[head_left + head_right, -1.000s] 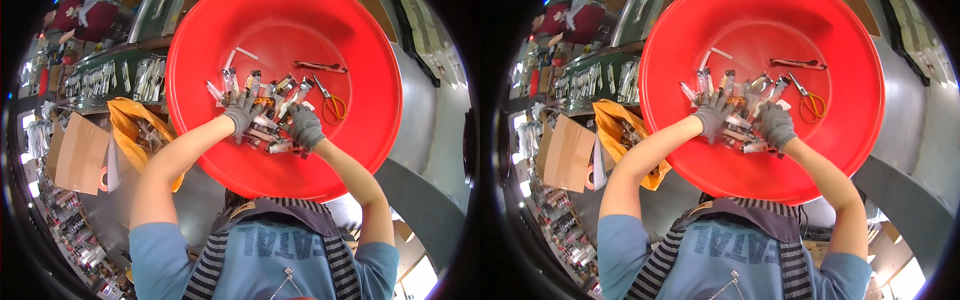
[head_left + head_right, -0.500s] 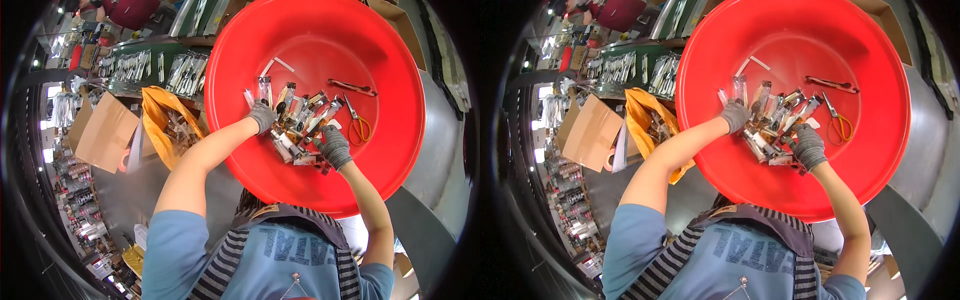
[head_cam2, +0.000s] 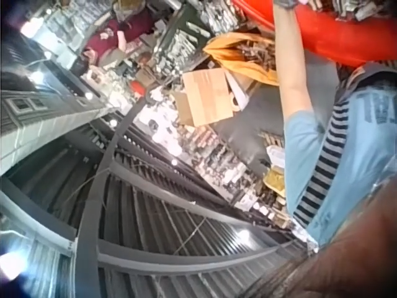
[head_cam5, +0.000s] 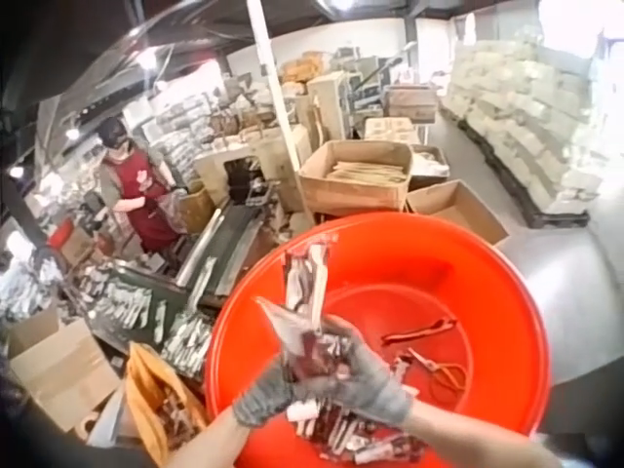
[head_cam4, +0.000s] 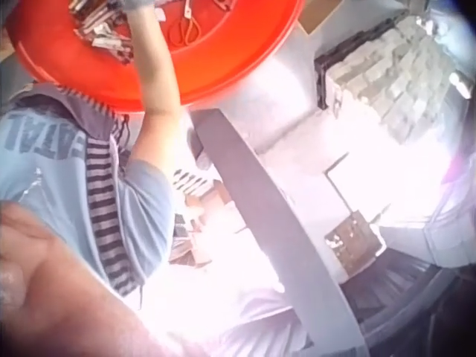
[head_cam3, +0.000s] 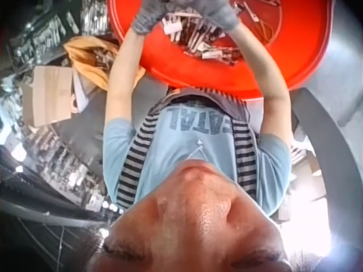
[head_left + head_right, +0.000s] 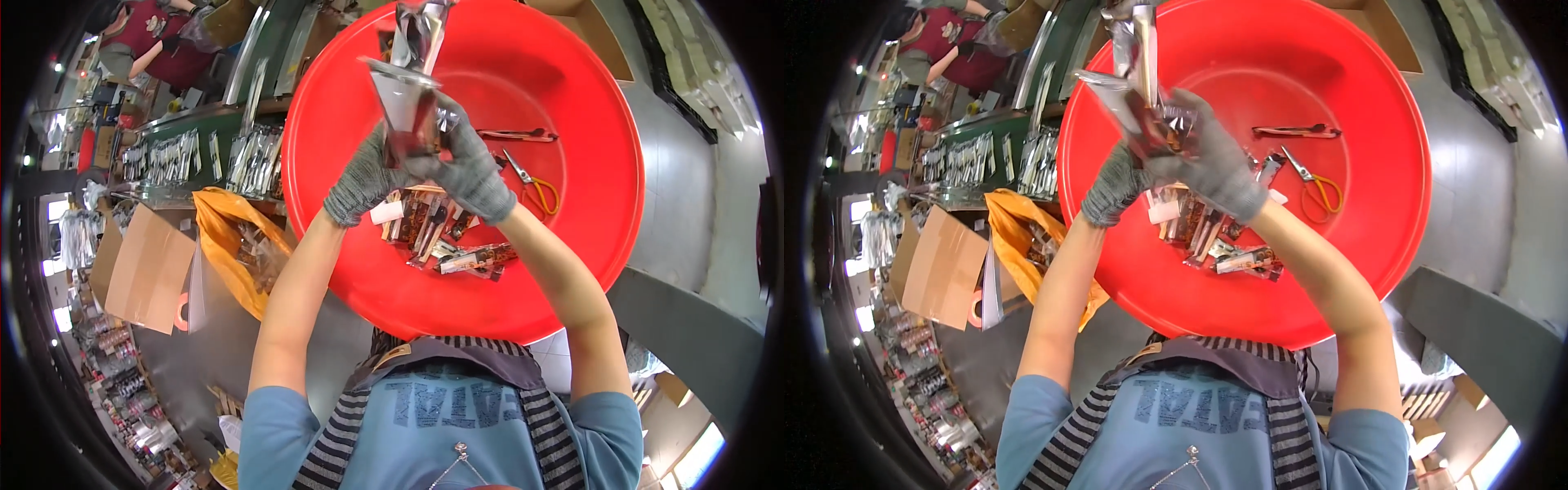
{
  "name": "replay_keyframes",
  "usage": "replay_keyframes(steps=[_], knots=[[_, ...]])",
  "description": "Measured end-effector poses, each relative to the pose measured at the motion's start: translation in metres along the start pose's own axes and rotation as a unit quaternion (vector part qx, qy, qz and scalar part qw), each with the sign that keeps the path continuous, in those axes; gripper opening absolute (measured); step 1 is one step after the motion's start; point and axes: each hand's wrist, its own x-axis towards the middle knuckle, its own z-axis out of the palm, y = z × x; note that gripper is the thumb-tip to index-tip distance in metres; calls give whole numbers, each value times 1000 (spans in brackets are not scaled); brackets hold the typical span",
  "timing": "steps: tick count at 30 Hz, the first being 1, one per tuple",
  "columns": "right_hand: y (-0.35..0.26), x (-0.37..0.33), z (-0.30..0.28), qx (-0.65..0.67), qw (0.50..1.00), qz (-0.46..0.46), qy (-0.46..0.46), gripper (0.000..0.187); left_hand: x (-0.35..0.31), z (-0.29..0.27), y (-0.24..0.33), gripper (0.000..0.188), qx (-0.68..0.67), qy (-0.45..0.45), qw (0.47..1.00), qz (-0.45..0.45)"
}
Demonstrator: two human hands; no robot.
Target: Unpacking and sorting packaged utensils from a large red bin into various containers and a conveyor belt in a warehouse environment.
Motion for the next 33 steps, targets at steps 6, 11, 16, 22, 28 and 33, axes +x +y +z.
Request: replay_keyframes(steps=[6,11,16,22,28,33], knots=[[-36,39,9,-177,967,-176,-54,69,21,0,30,67,39,38,986,155],[-64,65,25,-284,897,-321,-114,72,36,-24,54,51,-79,-44,976,200],[-90,79,29,-216,926,-277,-137,72,37,-33,76,28,128,115,951,255],[-92,91,34,-154,910,-367,-119,60,32,-39,102,31,167,78,948,259],[-87,88,30,-323,842,-430,-50,45,38,-43,90,27,237,143,925,260],[-56,82,9,-376,835,-393,-87,51,22,-40,75,28,31,173,955,238]])
